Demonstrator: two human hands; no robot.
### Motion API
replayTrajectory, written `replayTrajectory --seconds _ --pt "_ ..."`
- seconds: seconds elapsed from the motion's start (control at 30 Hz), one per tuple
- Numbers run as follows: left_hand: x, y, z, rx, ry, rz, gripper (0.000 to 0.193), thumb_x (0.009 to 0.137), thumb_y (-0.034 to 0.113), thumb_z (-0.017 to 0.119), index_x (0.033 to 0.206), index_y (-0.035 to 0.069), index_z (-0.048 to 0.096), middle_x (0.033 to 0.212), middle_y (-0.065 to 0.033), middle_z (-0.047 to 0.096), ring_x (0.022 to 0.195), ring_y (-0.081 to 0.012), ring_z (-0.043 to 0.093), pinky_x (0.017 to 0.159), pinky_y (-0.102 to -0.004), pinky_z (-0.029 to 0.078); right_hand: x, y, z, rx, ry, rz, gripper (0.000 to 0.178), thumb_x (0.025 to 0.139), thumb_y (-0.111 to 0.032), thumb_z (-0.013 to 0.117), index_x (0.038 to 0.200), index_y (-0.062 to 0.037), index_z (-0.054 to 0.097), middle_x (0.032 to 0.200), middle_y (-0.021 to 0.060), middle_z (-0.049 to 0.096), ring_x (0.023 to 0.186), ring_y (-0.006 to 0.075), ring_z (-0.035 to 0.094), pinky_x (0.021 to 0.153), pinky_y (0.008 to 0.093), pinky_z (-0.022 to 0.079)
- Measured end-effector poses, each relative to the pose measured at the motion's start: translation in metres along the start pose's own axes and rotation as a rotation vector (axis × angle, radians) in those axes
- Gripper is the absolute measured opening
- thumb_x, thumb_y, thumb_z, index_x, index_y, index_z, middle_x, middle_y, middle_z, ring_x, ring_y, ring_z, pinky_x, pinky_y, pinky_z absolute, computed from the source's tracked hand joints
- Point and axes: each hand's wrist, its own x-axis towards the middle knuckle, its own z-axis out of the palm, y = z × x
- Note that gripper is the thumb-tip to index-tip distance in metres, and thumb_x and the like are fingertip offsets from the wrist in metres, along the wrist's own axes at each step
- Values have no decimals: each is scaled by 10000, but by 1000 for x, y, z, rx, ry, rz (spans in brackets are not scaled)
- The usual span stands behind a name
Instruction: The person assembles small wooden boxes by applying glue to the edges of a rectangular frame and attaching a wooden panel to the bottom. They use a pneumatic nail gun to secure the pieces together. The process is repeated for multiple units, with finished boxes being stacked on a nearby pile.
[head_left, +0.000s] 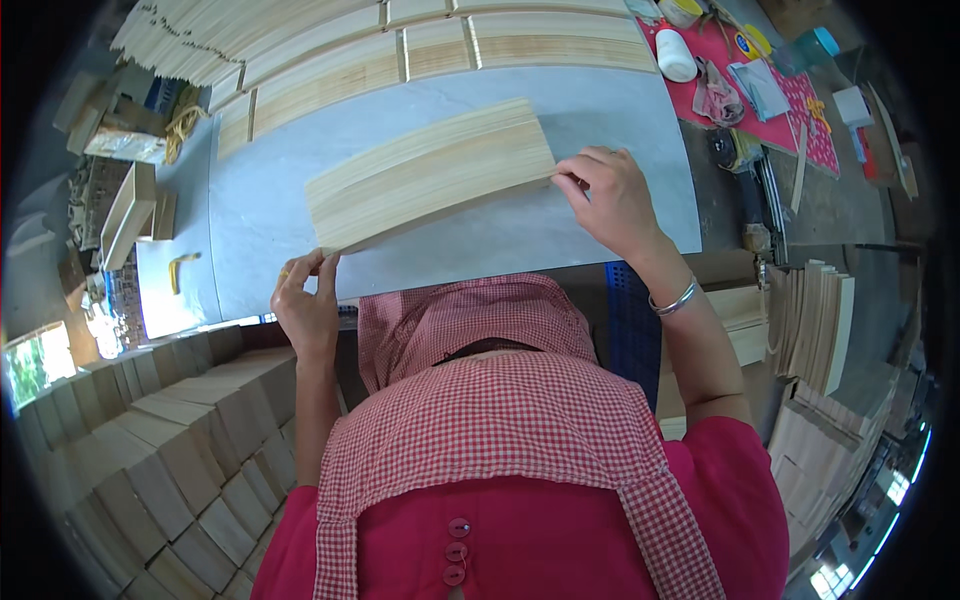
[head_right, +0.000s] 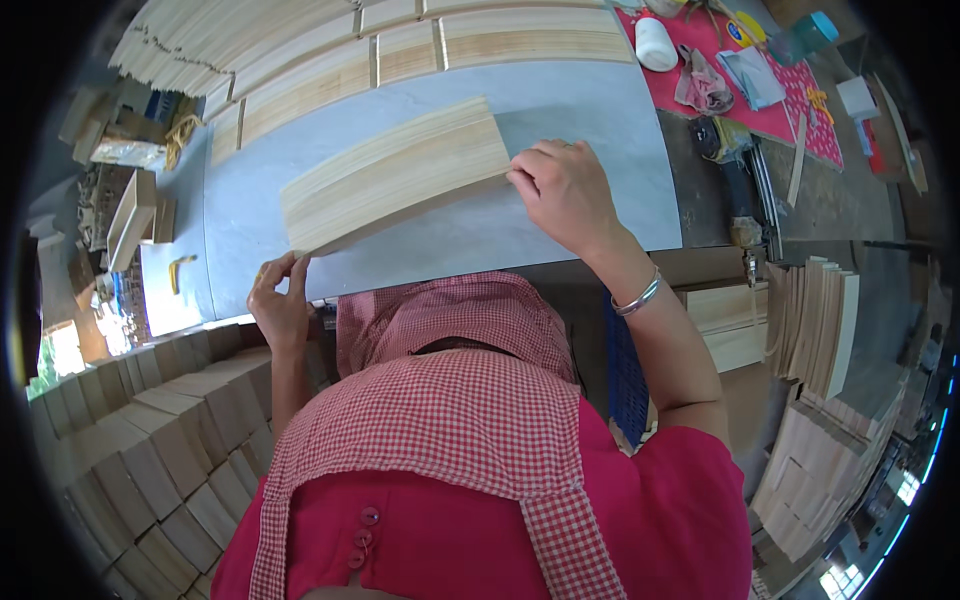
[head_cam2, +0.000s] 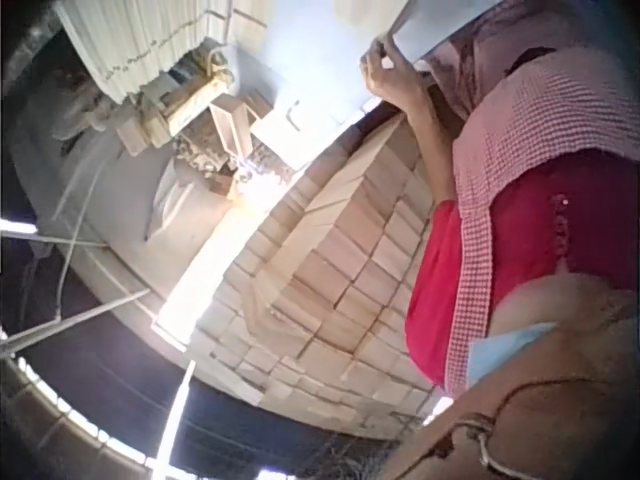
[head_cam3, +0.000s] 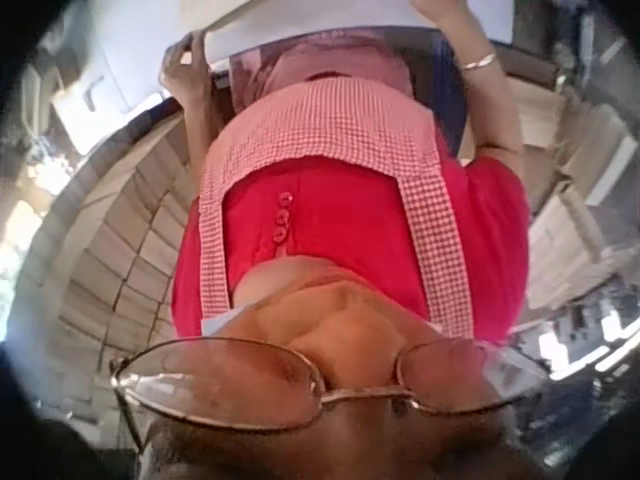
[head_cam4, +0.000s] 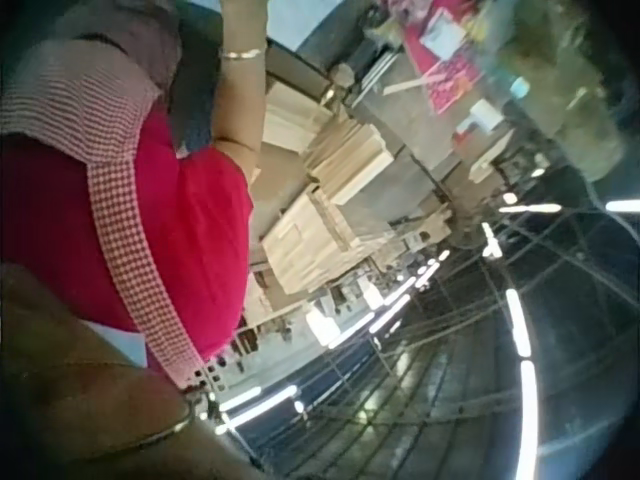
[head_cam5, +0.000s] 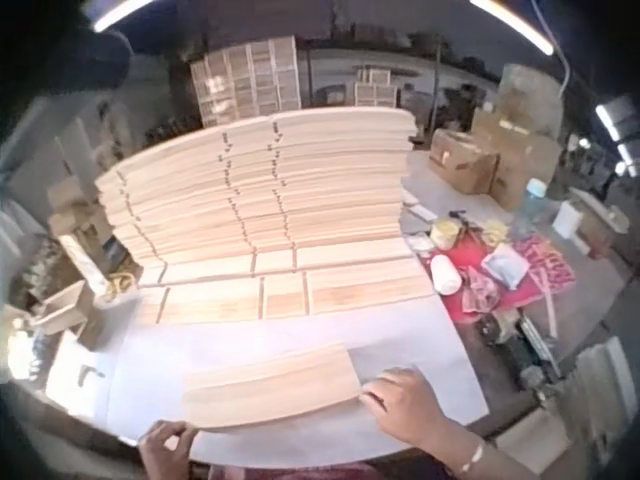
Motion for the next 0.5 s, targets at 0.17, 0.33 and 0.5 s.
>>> replayTrajectory --seconds 0.17,0.33,0.5 --pt "0 2 1 32 -10 -23 145 863 103 790 963 -1 774 854 -106 726 791 -200 682 751 -347 516 1 4 3 17 31 -77 123 852 -111 714 784 -63 622 747 80 612 779 281 617 761 414 432" --pt "1 3 1 57 -11 -5 147 859 108 795 964 7 777 846 -97 725 790 -201 677 746 -346 513 1 10 4 89 64 -104 114 818 -40 723 766 -47 622 716 85 594 725 279 591 732 404 417" --pt "0 -2 2 68 2 42 124 854 90 793 935 -2 774 861 -109 733 787 -218 686 726 -346 519 -2 12 9 68 100 -140 134 813 -44 726 754 -50 606 701 82 571 715 269 579 734 395 412"
